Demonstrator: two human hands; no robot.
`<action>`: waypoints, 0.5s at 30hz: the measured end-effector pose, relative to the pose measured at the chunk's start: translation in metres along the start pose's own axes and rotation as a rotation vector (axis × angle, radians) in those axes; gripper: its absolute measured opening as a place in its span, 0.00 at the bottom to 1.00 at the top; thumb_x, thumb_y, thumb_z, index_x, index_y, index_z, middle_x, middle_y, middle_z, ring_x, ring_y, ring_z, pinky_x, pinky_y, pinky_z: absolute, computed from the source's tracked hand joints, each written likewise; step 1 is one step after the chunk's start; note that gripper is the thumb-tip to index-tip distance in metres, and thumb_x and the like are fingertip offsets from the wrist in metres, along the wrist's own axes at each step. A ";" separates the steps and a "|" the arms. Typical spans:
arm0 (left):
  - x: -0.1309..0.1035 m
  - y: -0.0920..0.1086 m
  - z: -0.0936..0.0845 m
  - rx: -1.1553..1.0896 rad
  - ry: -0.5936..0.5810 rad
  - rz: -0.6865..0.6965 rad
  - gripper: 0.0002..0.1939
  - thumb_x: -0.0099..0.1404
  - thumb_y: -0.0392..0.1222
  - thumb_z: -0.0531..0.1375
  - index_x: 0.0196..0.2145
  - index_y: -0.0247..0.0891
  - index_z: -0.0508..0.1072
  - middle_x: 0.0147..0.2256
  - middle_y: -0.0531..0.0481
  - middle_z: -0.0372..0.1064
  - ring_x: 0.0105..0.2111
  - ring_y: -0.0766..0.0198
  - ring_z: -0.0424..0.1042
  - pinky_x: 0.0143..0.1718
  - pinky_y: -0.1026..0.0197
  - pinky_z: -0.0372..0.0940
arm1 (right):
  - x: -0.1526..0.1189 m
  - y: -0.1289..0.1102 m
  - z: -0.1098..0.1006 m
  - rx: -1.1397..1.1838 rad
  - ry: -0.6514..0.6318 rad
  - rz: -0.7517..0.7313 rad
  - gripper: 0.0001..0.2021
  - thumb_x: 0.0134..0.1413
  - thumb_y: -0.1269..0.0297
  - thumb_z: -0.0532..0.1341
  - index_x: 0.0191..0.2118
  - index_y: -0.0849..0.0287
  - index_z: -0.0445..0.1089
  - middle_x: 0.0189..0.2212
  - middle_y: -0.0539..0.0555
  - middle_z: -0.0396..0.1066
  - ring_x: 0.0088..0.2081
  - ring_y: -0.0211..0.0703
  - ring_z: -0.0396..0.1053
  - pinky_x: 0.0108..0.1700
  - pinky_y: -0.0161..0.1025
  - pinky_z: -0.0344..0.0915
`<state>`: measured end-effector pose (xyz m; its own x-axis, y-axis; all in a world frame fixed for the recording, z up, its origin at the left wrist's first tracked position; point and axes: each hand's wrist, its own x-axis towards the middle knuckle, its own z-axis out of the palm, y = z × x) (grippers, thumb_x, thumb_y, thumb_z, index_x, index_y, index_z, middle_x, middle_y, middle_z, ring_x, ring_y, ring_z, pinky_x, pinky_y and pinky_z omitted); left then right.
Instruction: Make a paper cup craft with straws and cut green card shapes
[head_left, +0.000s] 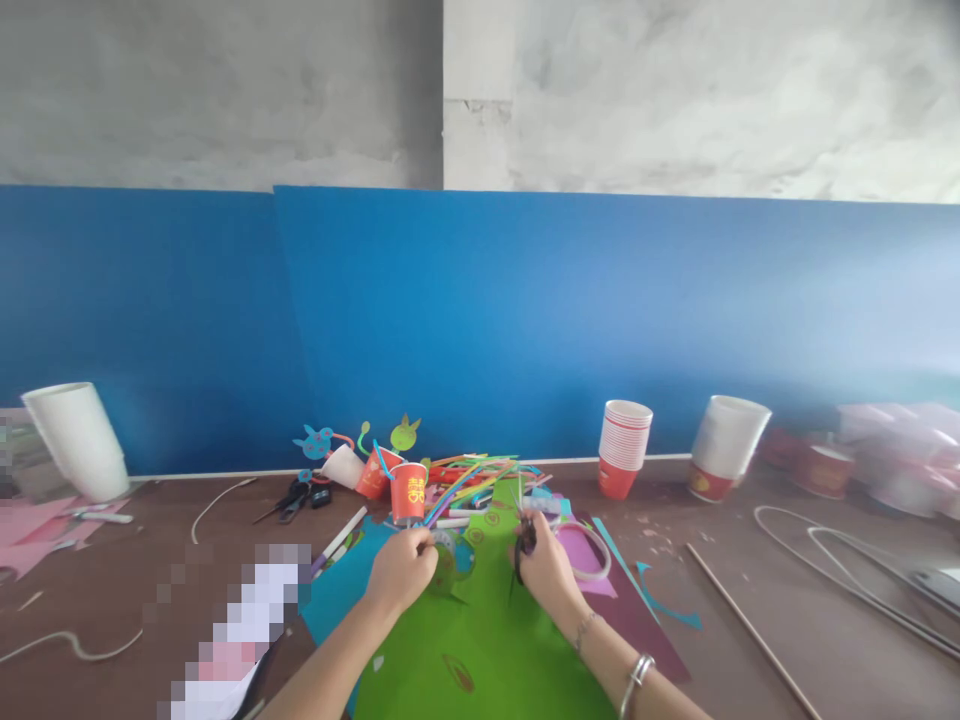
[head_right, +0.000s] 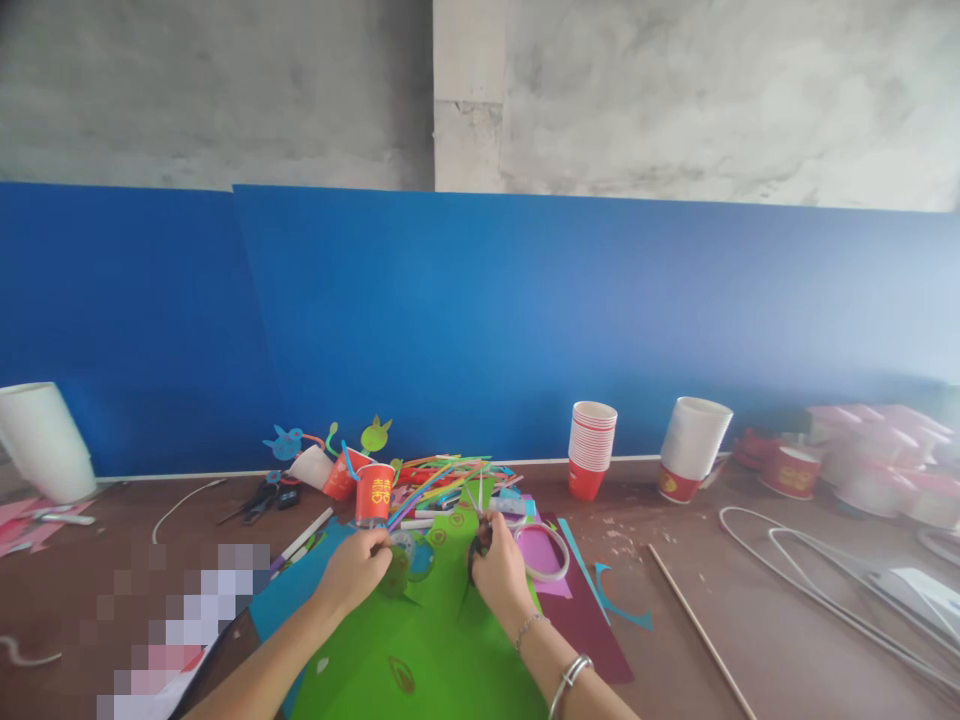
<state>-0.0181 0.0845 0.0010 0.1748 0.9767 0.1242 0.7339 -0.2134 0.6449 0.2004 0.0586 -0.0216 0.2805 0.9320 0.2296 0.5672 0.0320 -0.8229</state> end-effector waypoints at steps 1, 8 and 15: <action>0.000 0.000 0.001 0.000 -0.001 0.010 0.10 0.55 0.33 0.52 0.19 0.40 0.68 0.20 0.54 0.64 0.24 0.63 0.63 0.26 0.64 0.47 | 0.000 0.001 0.000 0.001 0.000 -0.007 0.18 0.39 0.74 0.57 0.41 0.56 0.62 0.33 0.56 0.74 0.35 0.50 0.73 0.36 0.40 0.65; -0.002 0.001 0.005 -0.006 -0.011 0.044 0.08 0.53 0.32 0.53 0.22 0.39 0.71 0.22 0.52 0.67 0.26 0.61 0.65 0.28 0.64 0.49 | -0.001 -0.002 0.004 0.315 -0.073 -0.046 0.17 0.40 0.68 0.61 0.41 0.57 0.64 0.33 0.55 0.73 0.32 0.47 0.71 0.33 0.38 0.66; -0.001 -0.002 0.006 -0.016 -0.053 0.111 0.13 0.54 0.30 0.51 0.18 0.40 0.69 0.19 0.54 0.65 0.24 0.63 0.66 0.26 0.65 0.49 | 0.012 -0.015 -0.026 0.652 0.217 0.015 0.18 0.40 0.59 0.66 0.39 0.56 0.65 0.27 0.49 0.70 0.29 0.43 0.68 0.32 0.38 0.64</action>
<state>-0.0160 0.0838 -0.0045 0.2895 0.9445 0.1554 0.6978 -0.3194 0.6412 0.2153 0.0599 0.0071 0.4724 0.8427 0.2585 -0.0008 0.2937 -0.9559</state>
